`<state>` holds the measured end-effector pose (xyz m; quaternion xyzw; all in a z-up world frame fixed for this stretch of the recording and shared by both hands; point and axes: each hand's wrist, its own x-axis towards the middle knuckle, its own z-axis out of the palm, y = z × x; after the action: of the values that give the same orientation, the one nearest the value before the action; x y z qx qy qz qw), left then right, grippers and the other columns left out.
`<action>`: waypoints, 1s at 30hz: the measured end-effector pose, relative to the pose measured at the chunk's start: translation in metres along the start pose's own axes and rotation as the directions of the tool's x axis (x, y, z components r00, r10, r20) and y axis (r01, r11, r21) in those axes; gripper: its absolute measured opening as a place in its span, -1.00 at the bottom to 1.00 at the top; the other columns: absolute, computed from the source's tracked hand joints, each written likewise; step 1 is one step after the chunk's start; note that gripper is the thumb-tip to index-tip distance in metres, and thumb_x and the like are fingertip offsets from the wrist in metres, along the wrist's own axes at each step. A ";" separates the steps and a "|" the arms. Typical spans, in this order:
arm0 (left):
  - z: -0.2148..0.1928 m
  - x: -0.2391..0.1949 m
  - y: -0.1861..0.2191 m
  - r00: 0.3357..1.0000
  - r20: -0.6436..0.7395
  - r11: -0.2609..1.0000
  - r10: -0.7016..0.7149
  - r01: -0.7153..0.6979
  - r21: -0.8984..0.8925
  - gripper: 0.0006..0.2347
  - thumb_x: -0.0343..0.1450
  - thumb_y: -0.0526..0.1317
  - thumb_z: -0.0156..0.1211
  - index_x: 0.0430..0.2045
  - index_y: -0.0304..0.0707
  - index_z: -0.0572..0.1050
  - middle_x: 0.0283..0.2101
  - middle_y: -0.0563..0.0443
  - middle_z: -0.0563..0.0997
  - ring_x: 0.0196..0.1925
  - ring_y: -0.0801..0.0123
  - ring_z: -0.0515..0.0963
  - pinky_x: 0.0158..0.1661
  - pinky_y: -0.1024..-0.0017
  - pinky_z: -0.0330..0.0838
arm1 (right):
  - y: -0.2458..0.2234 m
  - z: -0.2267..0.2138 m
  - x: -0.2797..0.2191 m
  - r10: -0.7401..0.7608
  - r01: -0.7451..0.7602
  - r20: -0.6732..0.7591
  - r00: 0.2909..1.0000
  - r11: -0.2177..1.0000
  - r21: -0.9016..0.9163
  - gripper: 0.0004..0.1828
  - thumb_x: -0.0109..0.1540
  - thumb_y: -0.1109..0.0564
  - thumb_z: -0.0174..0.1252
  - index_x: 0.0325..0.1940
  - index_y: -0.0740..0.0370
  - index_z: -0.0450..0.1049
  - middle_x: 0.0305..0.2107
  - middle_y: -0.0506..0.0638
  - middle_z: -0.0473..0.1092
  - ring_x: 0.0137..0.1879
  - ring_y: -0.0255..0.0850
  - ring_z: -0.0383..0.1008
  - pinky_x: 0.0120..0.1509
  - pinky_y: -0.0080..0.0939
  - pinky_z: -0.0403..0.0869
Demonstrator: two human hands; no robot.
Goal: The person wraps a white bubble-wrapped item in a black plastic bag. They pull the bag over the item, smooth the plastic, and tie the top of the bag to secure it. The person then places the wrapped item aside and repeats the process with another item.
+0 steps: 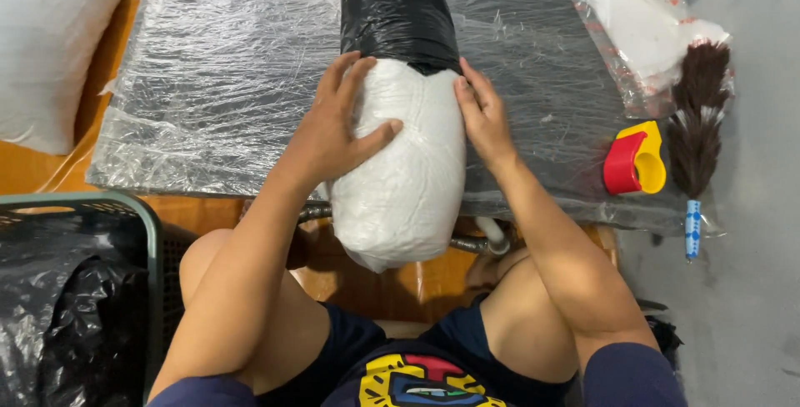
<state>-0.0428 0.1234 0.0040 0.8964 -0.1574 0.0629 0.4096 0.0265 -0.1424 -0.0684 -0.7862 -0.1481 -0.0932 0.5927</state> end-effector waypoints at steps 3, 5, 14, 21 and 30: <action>-0.003 -0.003 0.001 0.999 -0.044 0.998 0.016 -0.018 -0.058 -0.30 0.40 0.09 0.33 0.39 -0.11 0.15 0.41 -0.33 0.12 0.46 -0.44 0.15 0.26 -0.27 0.31 | -0.010 0.010 -0.002 0.011 -0.013 -0.054 0.998 0.999 -0.038 -0.53 0.49 -0.12 0.04 0.35 0.23 0.40 0.13 0.30 0.34 0.25 0.21 0.46 0.28 0.14 0.46; -0.004 -0.007 -0.004 0.997 -0.072 0.995 0.042 -0.048 -0.083 -0.31 0.41 0.06 0.33 0.39 -0.14 0.14 0.41 -0.36 0.12 0.46 -0.45 0.15 0.28 -0.29 0.27 | -0.010 0.013 0.000 -0.032 0.021 -0.095 0.995 0.994 -0.109 -0.57 0.46 -0.14 0.10 0.28 0.16 0.45 0.01 0.17 0.34 0.12 0.06 0.47 0.19 -0.01 0.47; 0.030 -0.010 -0.025 0.974 -0.140 0.953 0.177 -0.205 -0.225 -0.38 0.53 -0.03 0.16 0.40 -0.24 -0.01 0.45 -0.33 0.02 0.52 -0.28 0.09 0.40 -0.19 0.13 | -0.086 -0.006 0.006 -0.301 0.209 -0.163 0.940 0.882 -0.422 -0.70 0.36 -0.05 0.26 0.11 0.09 0.49 -0.12 0.00 0.30 0.01 -0.12 0.43 0.11 -0.19 0.43; -0.014 0.000 -0.008 1.000 0.008 0.951 -0.030 0.031 -0.307 -0.23 0.34 -0.18 -0.03 0.49 -0.08 -0.24 0.60 -0.27 -0.17 0.62 -0.17 -0.16 0.44 -0.29 -0.15 | -0.086 -0.012 0.008 -0.391 0.400 0.092 0.916 0.868 -0.295 -0.75 0.29 0.31 0.12 0.07 0.27 0.48 0.10 0.17 0.47 0.25 0.02 0.43 0.40 -0.02 0.35; -0.014 0.023 0.030 0.969 -0.010 0.969 -0.246 0.246 -0.017 -0.20 0.41 0.31 -0.01 0.31 -0.53 0.17 0.33 -0.22 0.24 0.38 -0.02 0.31 0.25 0.05 0.24 | -0.034 -0.009 0.023 -0.166 0.169 0.032 0.986 0.961 -0.218 -0.61 0.37 -0.07 0.19 0.20 0.14 0.43 0.13 0.03 0.31 0.29 -0.15 0.37 0.23 -0.14 0.50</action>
<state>-0.0306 0.1097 0.0401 0.9054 -0.0431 0.0161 0.4221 0.0364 -0.1392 -0.0281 -0.8323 -0.2069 -0.1538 0.4908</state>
